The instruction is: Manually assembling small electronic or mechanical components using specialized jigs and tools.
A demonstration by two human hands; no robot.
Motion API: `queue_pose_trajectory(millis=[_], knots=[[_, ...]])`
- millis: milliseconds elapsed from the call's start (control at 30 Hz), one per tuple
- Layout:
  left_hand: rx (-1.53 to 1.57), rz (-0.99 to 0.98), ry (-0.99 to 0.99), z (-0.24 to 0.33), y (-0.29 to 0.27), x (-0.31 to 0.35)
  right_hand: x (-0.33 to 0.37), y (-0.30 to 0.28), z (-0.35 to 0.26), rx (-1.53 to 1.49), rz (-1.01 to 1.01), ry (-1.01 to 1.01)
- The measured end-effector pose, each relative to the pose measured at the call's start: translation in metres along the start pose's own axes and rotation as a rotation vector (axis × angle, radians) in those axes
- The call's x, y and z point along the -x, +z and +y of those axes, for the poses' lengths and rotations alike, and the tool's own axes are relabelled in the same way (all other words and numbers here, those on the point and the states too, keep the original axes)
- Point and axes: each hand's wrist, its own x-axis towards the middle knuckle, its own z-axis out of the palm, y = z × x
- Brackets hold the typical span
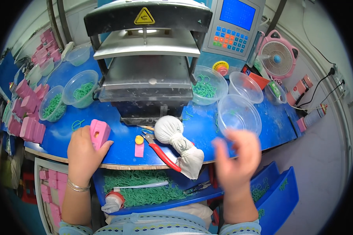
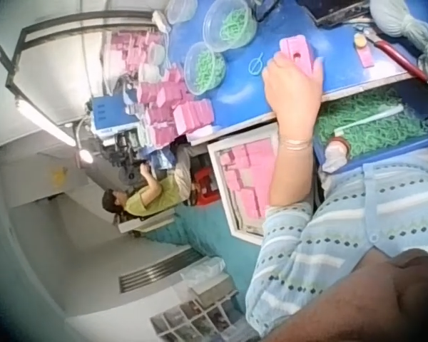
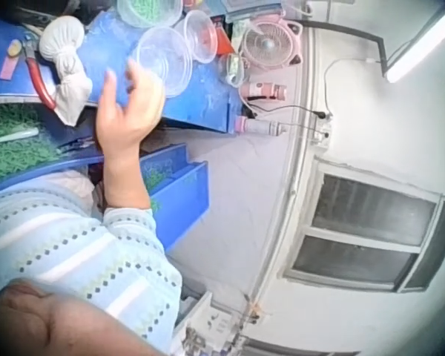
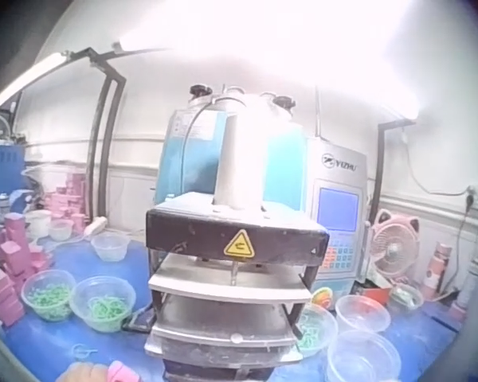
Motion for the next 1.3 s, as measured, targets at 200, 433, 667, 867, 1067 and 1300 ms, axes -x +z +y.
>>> queue_pose_trajectory(millis=[200,433,667,867,1067,1300], knots=[[1.18,-0.365,0.091,0.002,-0.009,0.043,0.007,0.031,-0.081,-0.461,-0.432,-0.423],[2.374,-0.289,-0.191,0.0,-0.008,0.048,0.053,0.038,-0.106,-0.547,-0.483,-0.437],[2.429,-0.568,-0.031,0.0,-0.002,0.059,0.014,0.027,-0.035,0.15,-0.414,-0.092],[2.393,-0.662,-0.319,0.002,0.007,0.067,0.015,0.007,-0.048,-0.41,0.04,-0.129],[2.164,-0.69,-0.554,0.013,0.001,0.062,0.021,0.04,-0.075,-0.609,-0.414,-0.276],[1.947,-0.724,-0.569,0.032,-0.016,0.06,0.034,0.032,-0.082,-0.583,-0.465,-0.353]])
